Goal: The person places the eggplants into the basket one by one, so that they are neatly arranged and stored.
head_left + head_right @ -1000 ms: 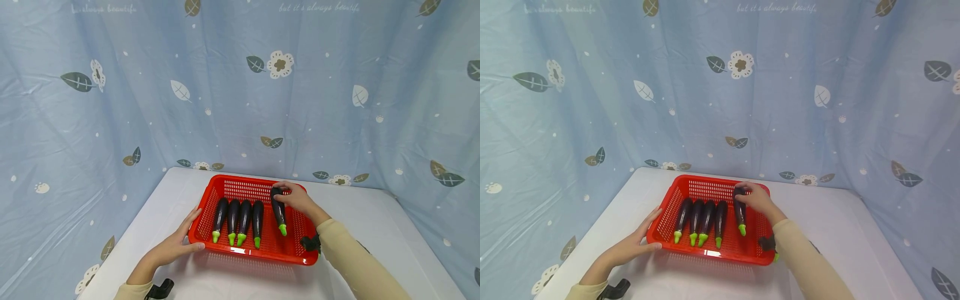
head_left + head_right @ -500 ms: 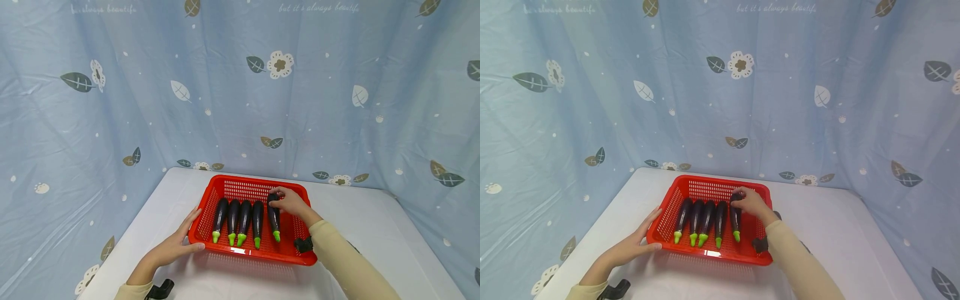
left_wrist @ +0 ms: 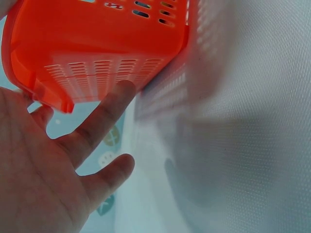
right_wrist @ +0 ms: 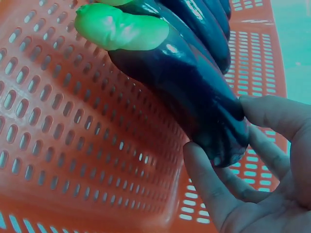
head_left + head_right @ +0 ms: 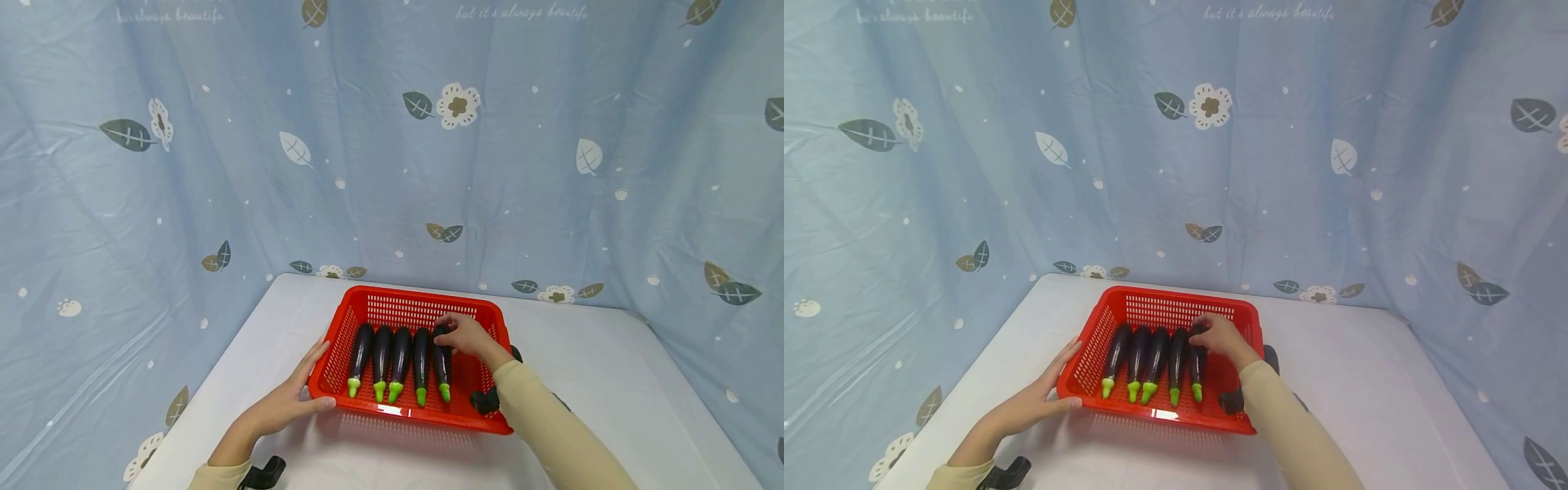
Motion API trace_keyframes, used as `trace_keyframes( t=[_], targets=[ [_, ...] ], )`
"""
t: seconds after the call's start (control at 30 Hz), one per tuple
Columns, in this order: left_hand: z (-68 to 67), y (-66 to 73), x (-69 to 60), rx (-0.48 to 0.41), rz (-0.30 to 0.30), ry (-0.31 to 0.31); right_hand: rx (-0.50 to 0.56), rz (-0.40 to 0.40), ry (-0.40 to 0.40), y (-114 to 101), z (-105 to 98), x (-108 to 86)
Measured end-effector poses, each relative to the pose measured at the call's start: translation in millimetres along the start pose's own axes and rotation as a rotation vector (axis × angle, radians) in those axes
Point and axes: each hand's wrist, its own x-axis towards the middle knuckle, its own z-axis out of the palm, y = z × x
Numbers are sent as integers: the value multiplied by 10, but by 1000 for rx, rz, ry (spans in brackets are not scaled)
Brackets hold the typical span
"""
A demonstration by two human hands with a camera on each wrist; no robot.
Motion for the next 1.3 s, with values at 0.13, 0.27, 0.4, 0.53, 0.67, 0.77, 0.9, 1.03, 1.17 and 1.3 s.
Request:
trace_keyframes(
  t=[0.13,0.27,0.4,0.53,0.67,0.77,0.9,1.03,1.17,1.3],
  targets=[
    [4,6,0,-6,-4,-2,2,14,2,30,30,18],
    [3,6,-6,-7,-7,0,1,20,-5,48,53,34],
    [0,6,-8,-7,-5,0,-4,28,-19,62,70,44],
    [-3,5,-9,-2,5,4,2,36,-29,70,79,46],
    [-3,3,-7,1,9,6,2,53,-42,76,90,45],
    [0,3,-7,2,7,4,-4,55,-49,77,97,43],
    [2,6,-6,5,-2,-1,-13,56,-53,81,94,35],
    [2,2,-4,10,-13,-1,-21,53,-53,70,78,13],
    [3,-5,3,11,-16,-2,-37,42,-52,56,57,-7],
    [10,-12,6,7,-17,-5,-62,28,-40,41,23,-30]
  ],
)
